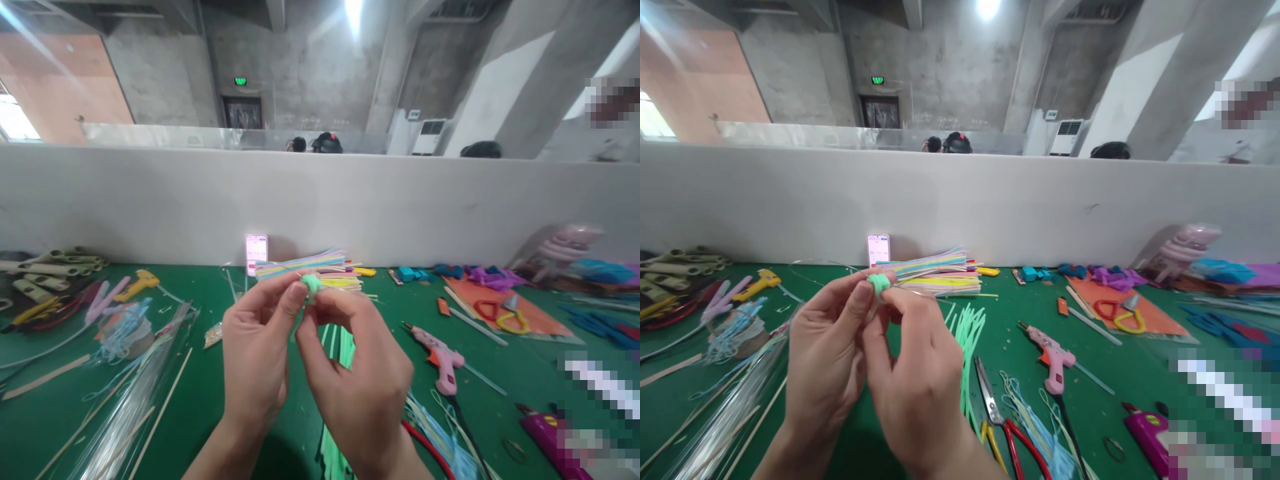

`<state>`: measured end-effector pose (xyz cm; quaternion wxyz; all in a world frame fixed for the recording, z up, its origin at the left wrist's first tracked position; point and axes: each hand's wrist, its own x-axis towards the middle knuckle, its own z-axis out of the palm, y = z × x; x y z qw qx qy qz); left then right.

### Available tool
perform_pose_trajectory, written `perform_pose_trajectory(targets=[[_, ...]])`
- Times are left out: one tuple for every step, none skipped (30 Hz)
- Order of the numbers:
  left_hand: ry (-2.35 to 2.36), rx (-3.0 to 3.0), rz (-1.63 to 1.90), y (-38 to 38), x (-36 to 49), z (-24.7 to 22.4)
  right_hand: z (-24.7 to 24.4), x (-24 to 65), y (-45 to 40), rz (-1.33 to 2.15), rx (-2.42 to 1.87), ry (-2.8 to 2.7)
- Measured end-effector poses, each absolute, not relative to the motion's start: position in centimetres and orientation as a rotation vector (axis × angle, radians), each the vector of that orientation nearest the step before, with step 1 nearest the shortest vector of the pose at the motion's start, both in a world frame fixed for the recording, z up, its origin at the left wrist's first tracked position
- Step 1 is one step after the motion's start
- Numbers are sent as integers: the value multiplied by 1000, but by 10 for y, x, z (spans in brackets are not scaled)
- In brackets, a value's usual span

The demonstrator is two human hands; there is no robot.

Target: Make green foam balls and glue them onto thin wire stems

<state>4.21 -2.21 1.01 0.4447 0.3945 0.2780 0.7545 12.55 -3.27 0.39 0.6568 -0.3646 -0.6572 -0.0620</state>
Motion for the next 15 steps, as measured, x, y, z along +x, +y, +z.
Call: perform_pose_trajectory(targets=[[715, 1020, 1864, -25, 42, 11, 6, 127, -37, -147, -844, -1475], [742, 1058, 1862, -28, 42, 11, 9, 129, -41, -171, -862, -1465], [765, 1089, 1872, -31, 43, 11, 10, 131, -45, -206, -875, -1460], [784, 1110, 1886, -34, 43, 12, 11, 132, -48, -241, -881, -1458], [797, 1118, 1902, -37, 44, 12, 12, 133, -50, -265, -880, -1459], [801, 1111, 1919, -39, 45, 12, 12, 133, -52, -275, -876, -1465], [800, 1096, 1938, -40, 46, 12, 11, 133, -52, -276, -866, -1473], [799, 1075, 1957, -41, 47, 12, 11, 133, -53, -273, -854, -1482], [802, 1053, 1975, -41, 48, 12, 10, 132, -52, -272, -844, -1490], [811, 1035, 1992, -41, 49, 12, 10, 132, -51, -271, -839, -1498], [829, 1026, 2006, -41, 50, 12, 10, 131, -50, -274, -837, -1503], [853, 1026, 2014, -40, 50, 12, 9, 131, -48, -279, -834, -1507], [879, 1036, 2022, -39, 50, 12, 9, 130, -47, -284, -831, -1509], [909, 1053, 2031, -38, 50, 12, 9, 130, -46, -286, -826, -1512], [943, 1075, 2049, -37, 50, 12, 9, 130, -46, -282, -823, -1518]])
